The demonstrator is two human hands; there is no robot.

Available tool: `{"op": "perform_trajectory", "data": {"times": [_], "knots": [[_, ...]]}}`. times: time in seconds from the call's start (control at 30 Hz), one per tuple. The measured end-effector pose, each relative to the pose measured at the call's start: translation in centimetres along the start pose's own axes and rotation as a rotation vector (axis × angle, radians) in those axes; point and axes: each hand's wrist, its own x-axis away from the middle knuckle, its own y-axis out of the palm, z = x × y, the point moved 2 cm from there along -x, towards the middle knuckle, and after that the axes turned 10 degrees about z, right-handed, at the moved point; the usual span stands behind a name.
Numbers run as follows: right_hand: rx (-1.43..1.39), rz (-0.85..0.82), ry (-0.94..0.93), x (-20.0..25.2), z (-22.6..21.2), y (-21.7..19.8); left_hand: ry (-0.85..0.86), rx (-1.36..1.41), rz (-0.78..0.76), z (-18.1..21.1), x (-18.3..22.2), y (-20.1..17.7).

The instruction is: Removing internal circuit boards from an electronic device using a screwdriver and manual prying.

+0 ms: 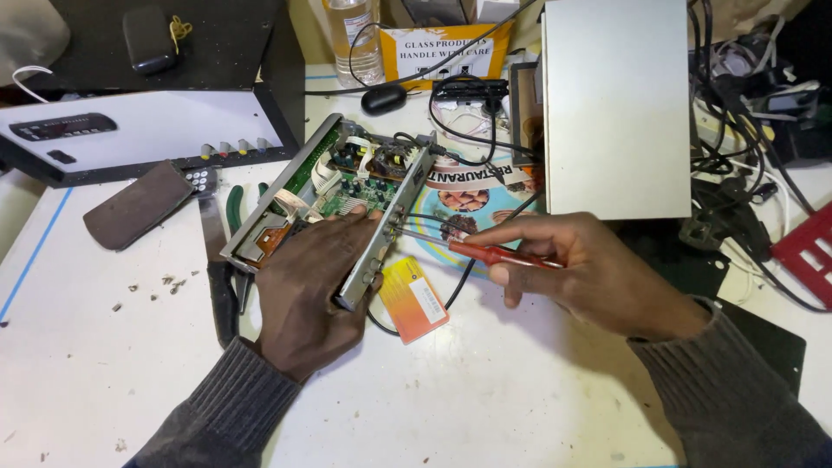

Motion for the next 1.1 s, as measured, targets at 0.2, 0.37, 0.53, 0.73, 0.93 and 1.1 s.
{"op": "perform_trajectory", "data": {"times": [0.2,0.37,0.53,0.73,0.93,1.1], "knots": [[0.672,0.281,-0.712,0.6,1.2,1.3,0.013,-0.041,-0.004,-0.6,0.4,0.2],[0.795,0.282,-0.758,0.3,2.2,1.2,0.035,-0.065,-0.046,-0.6,0.2,0.3],[-0.014,0.365,-0.369,0.4,1.9,-0.4,0.006,-0.045,-0.04,-0.5,0.0,0.5],[-0.068,0.541,-0.283,1.0,0.0,-0.3,-0.067,-0.037,0.028,-0.6,-0.1,0.2],[0.136,0.458,-0.116,1.2,0.0,-0.6,-0.106,0.007,0.087,-0.4,0.0,-0.2],[0.4,0.597,-0.7,1.7,0.6,-0.4,-0.105,-0.018,0.082,-0.2,-0.2,0.0]]}}
